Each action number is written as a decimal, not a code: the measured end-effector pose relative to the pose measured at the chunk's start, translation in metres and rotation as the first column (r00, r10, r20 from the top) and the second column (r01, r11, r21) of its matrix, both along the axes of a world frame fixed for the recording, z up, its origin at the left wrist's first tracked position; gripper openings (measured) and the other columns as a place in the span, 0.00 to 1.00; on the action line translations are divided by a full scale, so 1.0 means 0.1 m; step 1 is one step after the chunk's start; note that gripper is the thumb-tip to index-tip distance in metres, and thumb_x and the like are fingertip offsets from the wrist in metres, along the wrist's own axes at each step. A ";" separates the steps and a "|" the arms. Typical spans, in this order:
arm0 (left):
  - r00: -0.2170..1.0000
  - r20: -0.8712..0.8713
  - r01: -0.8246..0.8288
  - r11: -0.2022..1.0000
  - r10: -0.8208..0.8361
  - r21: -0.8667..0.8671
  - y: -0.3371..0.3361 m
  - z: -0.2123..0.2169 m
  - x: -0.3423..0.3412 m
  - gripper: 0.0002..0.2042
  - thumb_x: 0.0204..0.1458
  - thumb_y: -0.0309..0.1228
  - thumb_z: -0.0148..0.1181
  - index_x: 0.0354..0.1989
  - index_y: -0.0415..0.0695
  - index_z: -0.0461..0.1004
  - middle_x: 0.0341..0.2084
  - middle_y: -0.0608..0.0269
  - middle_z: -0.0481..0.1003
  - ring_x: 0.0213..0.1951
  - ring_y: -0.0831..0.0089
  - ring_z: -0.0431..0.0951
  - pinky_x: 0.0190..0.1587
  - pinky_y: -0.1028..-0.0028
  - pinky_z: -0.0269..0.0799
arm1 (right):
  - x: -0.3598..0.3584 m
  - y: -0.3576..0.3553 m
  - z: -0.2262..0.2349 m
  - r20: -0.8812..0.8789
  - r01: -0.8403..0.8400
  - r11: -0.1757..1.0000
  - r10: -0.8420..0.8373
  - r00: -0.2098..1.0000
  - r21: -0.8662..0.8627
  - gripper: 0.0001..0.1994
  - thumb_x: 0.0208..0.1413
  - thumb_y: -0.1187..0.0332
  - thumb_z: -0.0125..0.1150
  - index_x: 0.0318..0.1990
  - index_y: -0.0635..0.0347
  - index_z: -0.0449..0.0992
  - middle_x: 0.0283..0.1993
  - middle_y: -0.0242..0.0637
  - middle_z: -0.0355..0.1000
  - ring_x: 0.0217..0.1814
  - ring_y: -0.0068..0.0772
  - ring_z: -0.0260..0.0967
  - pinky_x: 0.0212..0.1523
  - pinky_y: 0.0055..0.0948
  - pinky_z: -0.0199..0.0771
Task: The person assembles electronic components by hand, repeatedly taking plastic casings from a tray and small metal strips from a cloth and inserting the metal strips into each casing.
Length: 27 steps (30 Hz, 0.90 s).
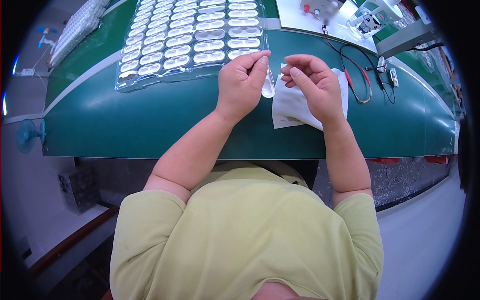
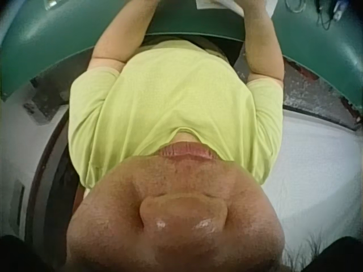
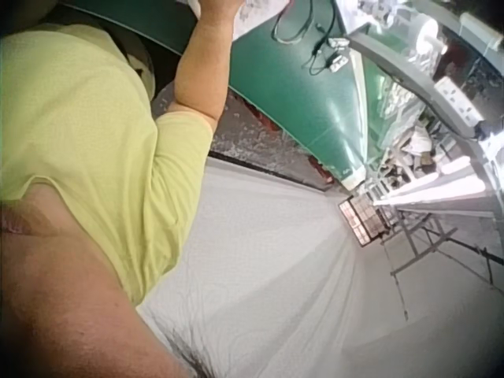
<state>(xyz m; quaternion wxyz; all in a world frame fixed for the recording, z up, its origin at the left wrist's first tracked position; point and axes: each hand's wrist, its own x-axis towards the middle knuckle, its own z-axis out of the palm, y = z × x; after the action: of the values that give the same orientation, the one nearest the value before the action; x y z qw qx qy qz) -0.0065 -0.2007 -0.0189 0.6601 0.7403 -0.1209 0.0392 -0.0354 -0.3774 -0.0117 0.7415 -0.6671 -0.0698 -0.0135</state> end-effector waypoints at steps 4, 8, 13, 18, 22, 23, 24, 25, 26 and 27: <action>0.989 -0.145 -0.004 0.990 -0.016 -0.140 0.01 -0.15 0.08 0.11 0.60 0.30 0.56 0.46 0.38 0.77 0.27 0.66 0.77 0.28 0.84 0.73 0.30 0.83 0.68 | -0.02 0.06 -0.01 -0.035 0.017 1.000 -0.017 0.999 0.023 0.10 0.60 0.74 0.56 0.48 0.66 0.72 0.39 0.35 0.75 0.40 0.21 0.73 0.43 0.20 0.75; 0.906 -0.415 -0.055 0.949 -0.083 -0.310 0.13 0.14 0.30 0.10 0.60 0.31 0.56 0.42 0.37 0.76 0.23 0.66 0.75 0.20 0.83 0.70 0.21 0.82 0.64 | -0.05 0.02 -0.03 -0.071 0.056 0.998 -0.057 0.996 -0.013 0.09 0.60 0.75 0.57 0.46 0.66 0.73 0.36 0.33 0.74 0.38 0.19 0.72 0.42 0.19 0.74; 0.932 -0.328 -0.245 0.932 0.151 -0.267 0.47 0.32 1.37 0.08 0.57 0.25 0.57 0.40 0.33 0.71 0.27 0.58 0.75 0.24 0.74 0.77 0.27 0.78 0.78 | -0.02 0.03 -0.02 -0.052 0.065 0.992 -0.071 0.996 -0.104 0.08 0.59 0.75 0.56 0.45 0.67 0.73 0.36 0.33 0.75 0.37 0.19 0.71 0.40 0.19 0.72; 0.882 -0.312 -0.380 0.925 0.353 -0.027 0.62 0.33 2.34 0.07 0.54 0.20 0.57 0.39 0.33 0.71 0.32 0.56 0.75 0.33 0.69 0.80 0.33 0.78 0.80 | 0.00 0.05 0.02 0.032 0.084 0.969 -0.079 0.996 -0.231 0.07 0.57 0.76 0.57 0.42 0.66 0.75 0.34 0.34 0.75 0.36 0.21 0.72 0.39 0.21 0.72; 0.869 -0.232 -0.326 0.859 0.436 0.395 0.57 0.17 2.64 0.06 0.47 0.24 0.63 0.33 0.38 0.78 0.28 0.58 0.79 0.34 0.71 0.81 0.35 0.76 0.78 | -0.01 0.05 0.03 0.063 0.107 0.957 -0.093 0.994 -0.270 0.07 0.57 0.76 0.58 0.42 0.66 0.75 0.35 0.35 0.75 0.35 0.22 0.73 0.39 0.21 0.73; 0.869 -0.234 -0.325 0.859 0.437 0.395 0.57 0.11 2.68 0.06 0.47 0.24 0.63 0.33 0.38 0.78 0.28 0.58 0.79 0.34 0.71 0.81 0.35 0.76 0.78 | -0.01 0.05 0.04 0.064 0.103 0.953 -0.088 0.994 -0.286 0.07 0.57 0.76 0.58 0.42 0.66 0.75 0.35 0.35 0.75 0.35 0.22 0.73 0.39 0.21 0.73; 0.895 -0.077 -0.324 0.759 0.440 0.565 0.58 0.06 2.71 0.07 0.45 0.27 0.65 0.33 0.42 0.80 0.29 0.59 0.80 0.34 0.70 0.81 0.37 0.74 0.77 | 0.00 0.05 0.04 0.065 0.096 0.948 -0.080 0.995 -0.302 0.07 0.57 0.76 0.58 0.42 0.66 0.76 0.35 0.35 0.76 0.35 0.22 0.73 0.39 0.21 0.73; 0.909 0.074 -0.338 0.621 0.410 0.707 0.61 0.02 2.71 0.08 0.43 0.30 0.67 0.33 0.45 0.82 0.30 0.60 0.81 0.35 0.69 0.81 0.39 0.72 0.76 | -0.01 0.06 0.03 0.060 0.086 0.949 -0.071 0.996 -0.303 0.07 0.57 0.76 0.58 0.42 0.66 0.76 0.35 0.35 0.76 0.35 0.22 0.73 0.39 0.21 0.73; 0.906 0.123 -0.359 0.581 0.405 0.730 0.66 -0.01 2.72 0.09 0.41 0.34 0.68 0.33 0.49 0.84 0.34 0.61 0.82 0.35 0.66 0.81 0.45 0.70 0.75 | 0.01 0.06 0.01 0.067 0.083 0.953 -0.066 0.996 -0.292 0.07 0.57 0.76 0.58 0.42 0.66 0.76 0.35 0.35 0.75 0.35 0.22 0.73 0.39 0.21 0.73; 0.900 0.119 -0.366 0.574 0.420 0.732 0.70 0.01 2.76 0.09 0.41 0.34 0.68 0.33 0.49 0.84 0.34 0.61 0.82 0.35 0.66 0.81 0.45 0.70 0.75 | 0.03 0.06 0.00 0.074 0.076 0.957 -0.058 0.996 -0.280 0.06 0.57 0.76 0.57 0.41 0.66 0.76 0.34 0.35 0.75 0.35 0.22 0.73 0.39 0.21 0.73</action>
<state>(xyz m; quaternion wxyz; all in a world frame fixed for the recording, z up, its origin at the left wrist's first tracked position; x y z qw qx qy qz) 0.2692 -0.1307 -0.0182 0.2811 0.9516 0.0632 0.1071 -0.0327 -0.3715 -0.0115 0.6352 -0.7673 -0.0725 -0.0502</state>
